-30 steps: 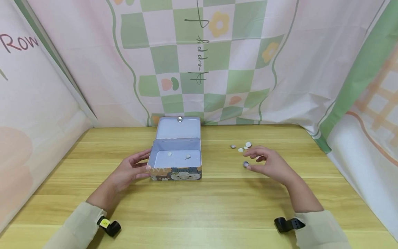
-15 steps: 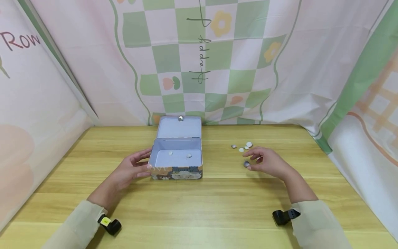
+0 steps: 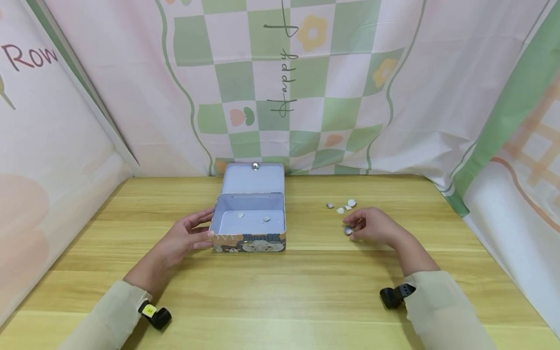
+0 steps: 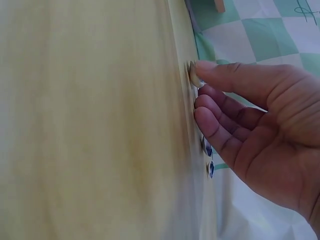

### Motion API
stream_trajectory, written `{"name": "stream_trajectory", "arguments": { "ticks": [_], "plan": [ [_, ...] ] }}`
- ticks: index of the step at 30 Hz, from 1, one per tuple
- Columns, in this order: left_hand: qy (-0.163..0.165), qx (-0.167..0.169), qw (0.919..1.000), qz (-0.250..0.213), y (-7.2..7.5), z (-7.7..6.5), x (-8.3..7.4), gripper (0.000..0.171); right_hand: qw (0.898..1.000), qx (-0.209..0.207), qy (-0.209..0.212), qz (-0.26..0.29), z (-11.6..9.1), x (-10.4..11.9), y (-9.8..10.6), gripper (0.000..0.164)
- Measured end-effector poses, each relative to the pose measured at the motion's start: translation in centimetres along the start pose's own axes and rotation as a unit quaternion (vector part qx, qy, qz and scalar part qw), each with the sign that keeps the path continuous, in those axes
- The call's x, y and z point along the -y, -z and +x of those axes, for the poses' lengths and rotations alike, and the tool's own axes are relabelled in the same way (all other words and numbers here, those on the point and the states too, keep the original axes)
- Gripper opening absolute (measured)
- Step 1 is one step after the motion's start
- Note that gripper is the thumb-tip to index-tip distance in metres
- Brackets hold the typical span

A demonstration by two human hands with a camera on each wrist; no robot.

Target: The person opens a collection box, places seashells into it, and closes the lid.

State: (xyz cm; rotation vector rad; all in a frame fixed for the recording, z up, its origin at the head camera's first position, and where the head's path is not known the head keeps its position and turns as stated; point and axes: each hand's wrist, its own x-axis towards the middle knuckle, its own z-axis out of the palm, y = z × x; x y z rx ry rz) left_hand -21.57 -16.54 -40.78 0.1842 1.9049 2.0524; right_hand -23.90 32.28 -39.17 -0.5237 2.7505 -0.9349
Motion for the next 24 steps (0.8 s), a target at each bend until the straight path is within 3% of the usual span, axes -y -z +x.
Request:
{"name": "stream_trajectory", "arguments": {
  "ticks": [24],
  "plan": [
    [0.001, 0.001, 1.0, 0.006, 0.13, 0.11, 0.11, 0.075, 1.0, 0.016, -0.008, 0.006, 0.98, 0.5, -0.05, 0.023]
  ]
}}
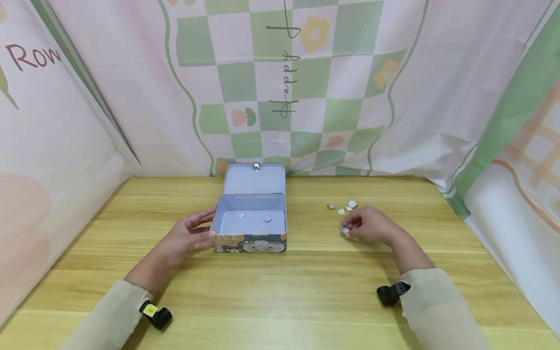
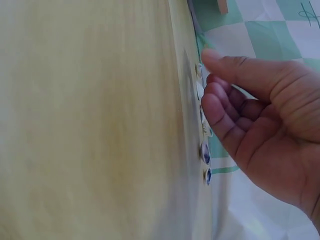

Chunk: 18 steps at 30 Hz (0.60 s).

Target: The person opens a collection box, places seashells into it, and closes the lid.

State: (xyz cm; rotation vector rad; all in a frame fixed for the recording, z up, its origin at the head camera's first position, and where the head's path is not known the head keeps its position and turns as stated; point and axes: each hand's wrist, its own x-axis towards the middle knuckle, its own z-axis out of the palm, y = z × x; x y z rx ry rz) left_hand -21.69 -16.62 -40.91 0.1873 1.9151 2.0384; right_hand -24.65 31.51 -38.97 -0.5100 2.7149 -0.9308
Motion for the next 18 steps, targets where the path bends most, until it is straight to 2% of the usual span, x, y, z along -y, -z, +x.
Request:
{"name": "stream_trajectory", "arguments": {
  "ticks": [5, 12, 18],
  "plan": [
    [0.002, -0.002, 1.0, 0.001, 0.0, 0.0, -0.1, 0.075, 1.0, -0.006, 0.008, 0.022, 0.0, 0.7, 0.1, 0.025],
    [0.001, -0.001, 1.0, 0.0, -0.1, -0.1, -0.2, 0.075, 0.999, -0.024, 0.041, 0.026, 0.1, 2.1, 0.3, 0.027],
    [0.002, -0.004, 1.0, 0.0, -0.2, -0.1, -0.2, 0.075, 0.998, -0.027, 0.046, 0.033, 0.3, 3.6, 0.5, 0.025]
  ]
}}
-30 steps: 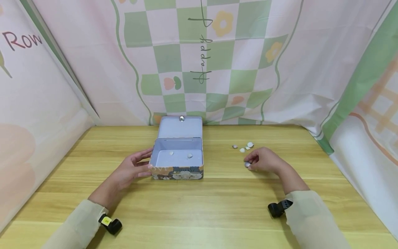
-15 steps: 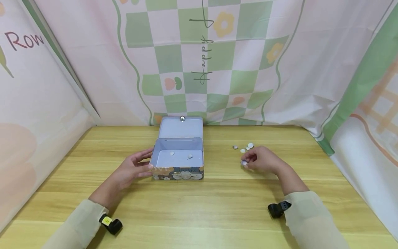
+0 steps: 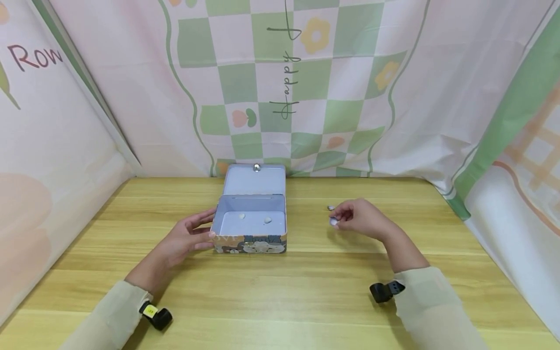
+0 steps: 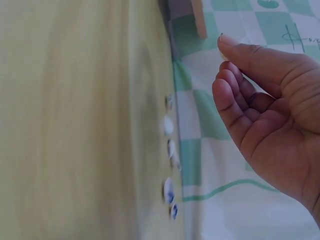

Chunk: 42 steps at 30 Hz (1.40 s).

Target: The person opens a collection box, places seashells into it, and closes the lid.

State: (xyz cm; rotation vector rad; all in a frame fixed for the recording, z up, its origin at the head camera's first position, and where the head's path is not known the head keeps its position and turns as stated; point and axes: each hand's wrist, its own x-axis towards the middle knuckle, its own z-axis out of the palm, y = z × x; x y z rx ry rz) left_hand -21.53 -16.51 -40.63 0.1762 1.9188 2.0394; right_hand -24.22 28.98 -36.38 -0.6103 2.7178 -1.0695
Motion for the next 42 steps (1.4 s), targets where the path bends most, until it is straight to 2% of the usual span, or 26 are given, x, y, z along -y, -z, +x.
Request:
{"name": "stream_trajectory", "arguments": {
  "ticks": [5, 13, 24, 42],
  "plan": [
    [0.002, 0.001, 1.0, 0.001, -0.1, 0.0, 0.0, 0.074, 1.0, -0.008, 0.017, -0.005, 0.5, 1.1, -0.1, 0.024],
    [0.006, -0.001, 1.0, 0.001, -0.1, 0.0, -0.1, 0.074, 1.0, 0.008, 0.024, 0.006, 1.6, 2.6, -0.3, 0.023],
    [-0.007, 0.005, 1.0, -0.004, 0.1, 0.1, 0.1, 0.075, 0.999, 0.007, 0.034, 0.014, 2.8, 5.1, -0.2, 0.024],
    [-0.008, 0.006, 1.0, -0.002, 0.1, 0.0, 0.1, 0.075, 0.996, 0.026, 0.084, 0.003, 5.3, 9.1, -0.3, 0.023]
  ]
}}
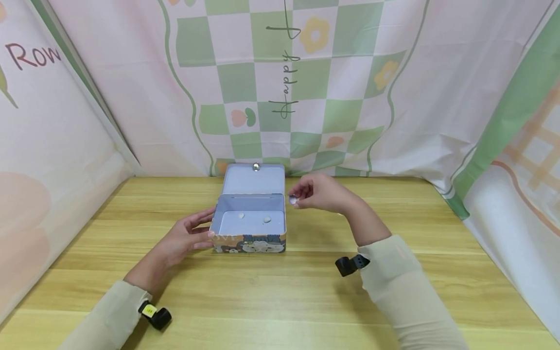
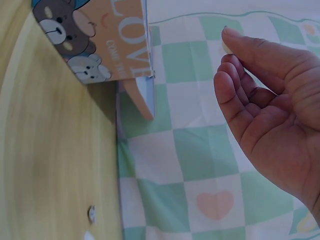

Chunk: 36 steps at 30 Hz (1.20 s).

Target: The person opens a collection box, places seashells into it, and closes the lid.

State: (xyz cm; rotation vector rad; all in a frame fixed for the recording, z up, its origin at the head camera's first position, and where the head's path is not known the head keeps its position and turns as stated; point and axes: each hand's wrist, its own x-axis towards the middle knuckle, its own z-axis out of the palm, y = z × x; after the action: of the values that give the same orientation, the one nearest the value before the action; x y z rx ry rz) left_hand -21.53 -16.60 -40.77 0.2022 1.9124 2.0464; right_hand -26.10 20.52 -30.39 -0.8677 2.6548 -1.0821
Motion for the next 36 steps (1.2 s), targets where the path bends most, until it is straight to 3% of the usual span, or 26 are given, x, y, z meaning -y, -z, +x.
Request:
{"name": "stream_trajectory", "arguments": {
  "ticks": [25, 36],
  "plan": [
    [0.002, 0.0, 1.0, -0.004, 0.1, 0.0, 0.1, 0.075, 0.997, 0.064, 0.022, -0.023, 4.8, 3.0, -1.0, 0.026],
    [0.002, -0.001, 1.0, -0.003, 0.2, 0.1, 0.1, 0.075, 0.992, 0.114, 0.011, -0.05, 7.4, 3.9, -2.4, 0.026]
  ]
}}
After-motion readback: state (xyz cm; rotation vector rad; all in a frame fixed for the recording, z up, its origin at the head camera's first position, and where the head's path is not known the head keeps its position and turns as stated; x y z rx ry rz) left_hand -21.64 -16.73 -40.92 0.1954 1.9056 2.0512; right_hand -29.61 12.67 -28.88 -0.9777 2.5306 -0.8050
